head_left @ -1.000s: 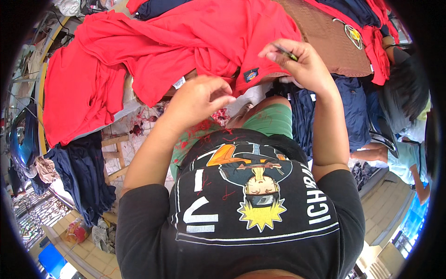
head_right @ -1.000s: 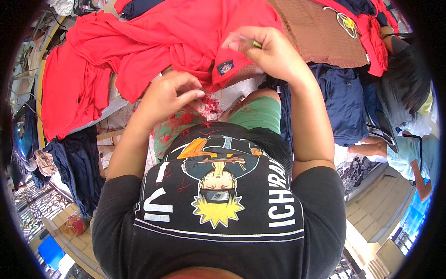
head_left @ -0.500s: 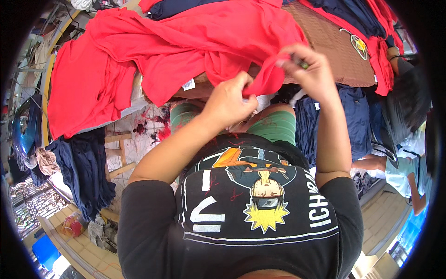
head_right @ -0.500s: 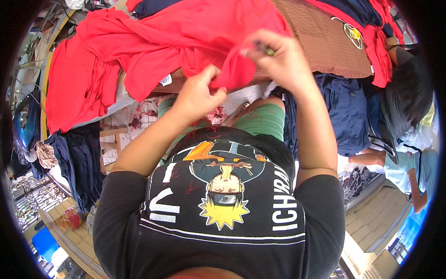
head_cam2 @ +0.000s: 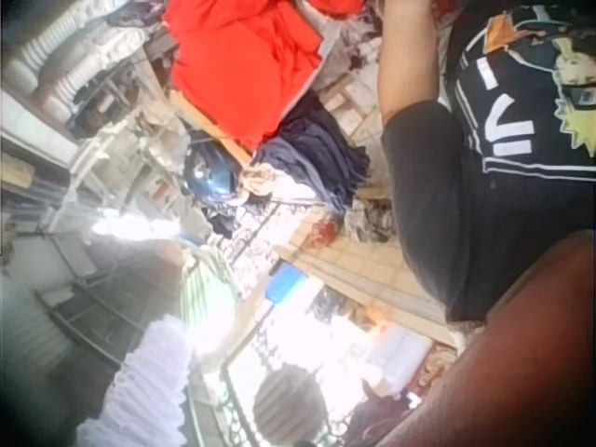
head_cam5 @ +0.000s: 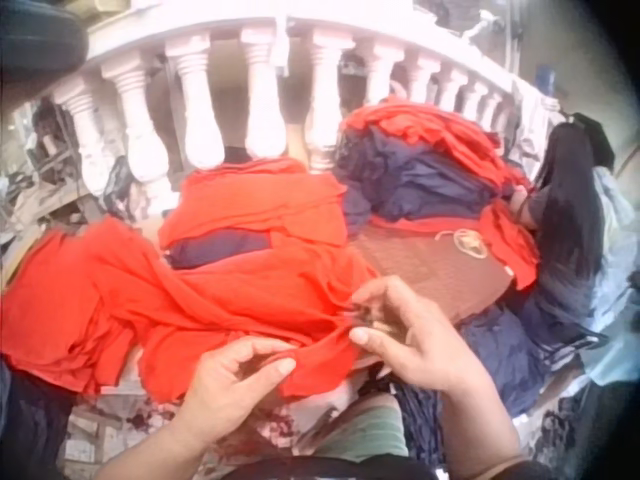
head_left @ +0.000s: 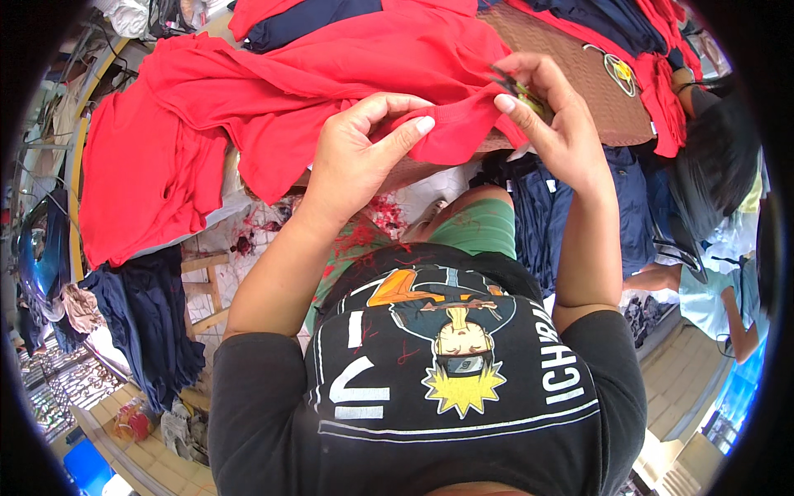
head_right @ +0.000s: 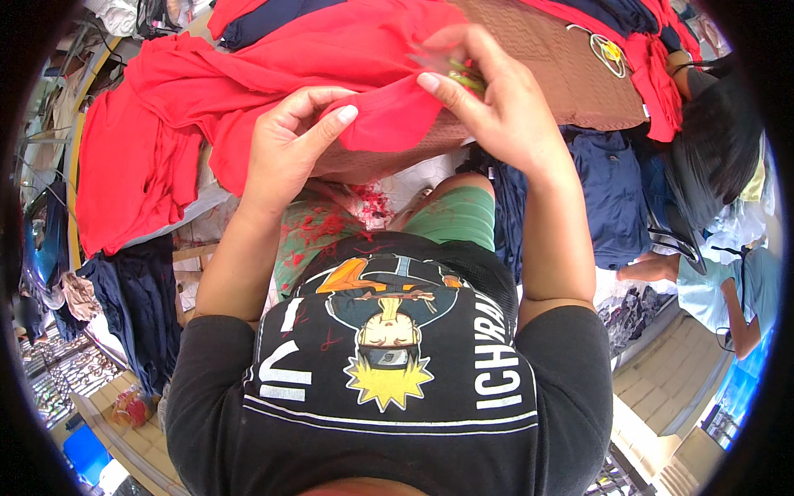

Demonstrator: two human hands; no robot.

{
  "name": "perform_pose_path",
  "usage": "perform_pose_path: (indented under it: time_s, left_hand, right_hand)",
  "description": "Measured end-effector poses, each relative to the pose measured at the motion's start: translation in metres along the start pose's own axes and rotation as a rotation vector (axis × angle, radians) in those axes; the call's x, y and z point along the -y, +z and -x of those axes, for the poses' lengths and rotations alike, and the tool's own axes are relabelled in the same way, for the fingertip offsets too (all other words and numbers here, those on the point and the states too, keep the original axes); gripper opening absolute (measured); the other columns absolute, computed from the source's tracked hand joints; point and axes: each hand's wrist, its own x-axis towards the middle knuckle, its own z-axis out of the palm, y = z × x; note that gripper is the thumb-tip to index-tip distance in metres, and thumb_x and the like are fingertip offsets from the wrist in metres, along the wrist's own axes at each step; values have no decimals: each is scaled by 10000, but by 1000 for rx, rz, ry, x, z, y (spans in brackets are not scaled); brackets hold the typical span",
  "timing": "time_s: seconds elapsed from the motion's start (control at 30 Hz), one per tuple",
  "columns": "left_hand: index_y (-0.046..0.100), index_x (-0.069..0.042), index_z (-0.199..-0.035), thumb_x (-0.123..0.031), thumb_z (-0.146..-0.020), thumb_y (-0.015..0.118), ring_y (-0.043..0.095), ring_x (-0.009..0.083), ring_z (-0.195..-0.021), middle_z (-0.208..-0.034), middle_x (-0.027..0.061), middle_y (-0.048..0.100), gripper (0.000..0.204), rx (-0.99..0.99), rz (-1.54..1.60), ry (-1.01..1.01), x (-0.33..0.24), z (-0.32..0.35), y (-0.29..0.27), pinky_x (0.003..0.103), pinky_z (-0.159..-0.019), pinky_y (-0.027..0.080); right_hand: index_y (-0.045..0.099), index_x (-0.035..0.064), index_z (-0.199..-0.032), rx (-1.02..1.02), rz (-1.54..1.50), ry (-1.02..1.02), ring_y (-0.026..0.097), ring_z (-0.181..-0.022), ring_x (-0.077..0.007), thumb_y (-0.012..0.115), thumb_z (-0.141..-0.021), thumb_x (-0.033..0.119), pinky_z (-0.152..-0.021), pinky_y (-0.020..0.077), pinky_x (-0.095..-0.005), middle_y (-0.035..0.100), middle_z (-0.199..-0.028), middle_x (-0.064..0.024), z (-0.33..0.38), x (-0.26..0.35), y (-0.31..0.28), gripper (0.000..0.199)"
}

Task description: The person trims excess threads from the collar and labels of red shirts using small shears. They handle the shirts one at a time, inspect the collars, clip the threads, and move the processed items into a separate pile.

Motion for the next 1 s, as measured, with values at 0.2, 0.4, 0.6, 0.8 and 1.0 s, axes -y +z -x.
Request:
perform_pose_path:
  time_s: [0.2,0.4,0.6,0.8,1.0]
  left_hand:
    - [670,11,-1029,-81,-854,671,596,78,-875,-948,41,680,198,25,-1,-21,-7,2,1,235,-817,481]
    - [675,14,-1016,-93,-842,690,595,75,-857,-938,45,683,205,16,-48,-29,-8,4,1,232,-801,481]
    - [667,16,-1030,-77,-847,683,593,67,-860,-944,43,677,206,25,-80,-25,-8,4,1,219,-790,479]
    - [664,15,-1036,-64,-856,673,587,59,-872,-953,31,668,197,31,-91,-11,-8,4,2,212,-791,477]
    - [676,11,-942,-114,-892,625,611,95,-821,-900,61,680,143,-25,-22,77,-8,3,2,249,-789,487]
  right_hand:
    - [635,74,-941,163,79,-287,613,-803,-244,726,-757,145,-728,449,-335,615,-862,-71,-7,25,-1,218]
    - [642,96,-938,189,238,-359,594,-823,-235,730,-743,166,-743,380,-349,613,-856,-41,-10,31,2,225]
    - [644,102,-910,181,305,-383,585,-806,-238,719,-747,175,-723,362,-351,605,-830,-36,-12,33,3,194]
    - [638,98,-907,168,355,-429,590,-789,-232,727,-736,157,-714,380,-341,599,-813,-44,-13,32,-1,201]
    - [658,67,-938,268,54,-121,566,-644,-186,750,-717,99,-612,460,-297,605,-767,-79,-9,36,9,242]
